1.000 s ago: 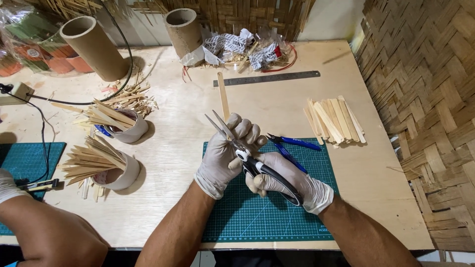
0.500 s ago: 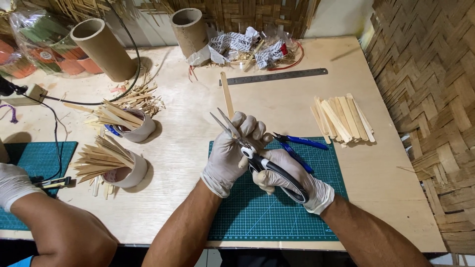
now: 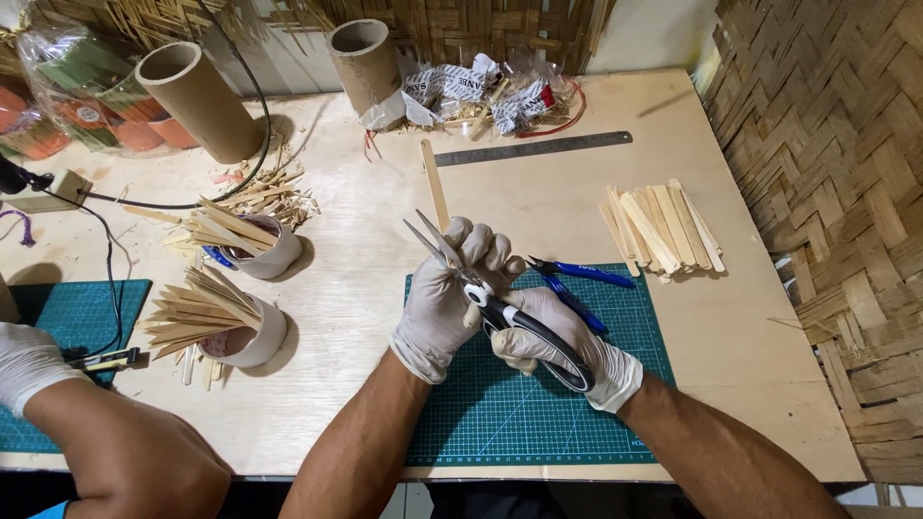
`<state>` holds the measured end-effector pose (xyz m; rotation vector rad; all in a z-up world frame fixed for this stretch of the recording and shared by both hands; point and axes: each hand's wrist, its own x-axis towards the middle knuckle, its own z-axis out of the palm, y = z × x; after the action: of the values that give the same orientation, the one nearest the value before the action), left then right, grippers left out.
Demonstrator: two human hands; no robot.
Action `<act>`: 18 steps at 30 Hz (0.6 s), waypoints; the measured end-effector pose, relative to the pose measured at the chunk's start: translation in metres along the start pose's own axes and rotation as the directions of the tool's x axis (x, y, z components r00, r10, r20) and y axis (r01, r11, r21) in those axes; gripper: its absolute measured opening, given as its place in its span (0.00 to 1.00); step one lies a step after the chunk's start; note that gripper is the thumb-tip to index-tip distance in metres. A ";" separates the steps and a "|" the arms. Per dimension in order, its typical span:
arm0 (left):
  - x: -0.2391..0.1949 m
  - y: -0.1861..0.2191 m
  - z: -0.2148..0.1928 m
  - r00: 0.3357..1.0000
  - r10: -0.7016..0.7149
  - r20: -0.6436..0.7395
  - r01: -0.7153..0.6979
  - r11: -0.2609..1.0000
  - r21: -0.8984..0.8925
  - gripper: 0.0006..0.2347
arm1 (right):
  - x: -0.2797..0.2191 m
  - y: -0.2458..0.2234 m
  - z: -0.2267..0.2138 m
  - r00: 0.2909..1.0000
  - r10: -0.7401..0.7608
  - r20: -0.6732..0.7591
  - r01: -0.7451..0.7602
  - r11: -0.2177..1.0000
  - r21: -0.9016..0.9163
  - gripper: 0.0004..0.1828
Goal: Trimming small wooden sticks to specific lengths using scissors and pliers on a workbench.
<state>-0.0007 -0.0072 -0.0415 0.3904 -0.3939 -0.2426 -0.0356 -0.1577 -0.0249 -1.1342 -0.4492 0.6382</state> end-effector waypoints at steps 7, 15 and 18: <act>-0.001 0.000 0.003 1.000 0.011 -0.016 -0.011 1.000 0.011 0.12 | 0.000 -0.002 0.003 1.000 -0.015 -0.012 0.014 0.998 -0.066 0.13; 0.000 0.001 0.004 1.000 0.011 0.000 -0.011 1.000 -0.003 0.12 | 0.000 -0.006 0.005 1.000 -0.018 -0.010 0.017 0.996 -0.084 0.13; 0.001 0.004 0.007 1.000 -0.007 -0.021 0.007 1.000 -0.002 0.11 | 0.001 -0.002 0.001 1.000 -0.029 0.008 0.029 0.998 -0.050 0.12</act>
<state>-0.0025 -0.0060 -0.0335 0.3918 -0.3717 -0.2453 -0.0353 -0.1569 -0.0231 -1.1713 -0.4899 0.6088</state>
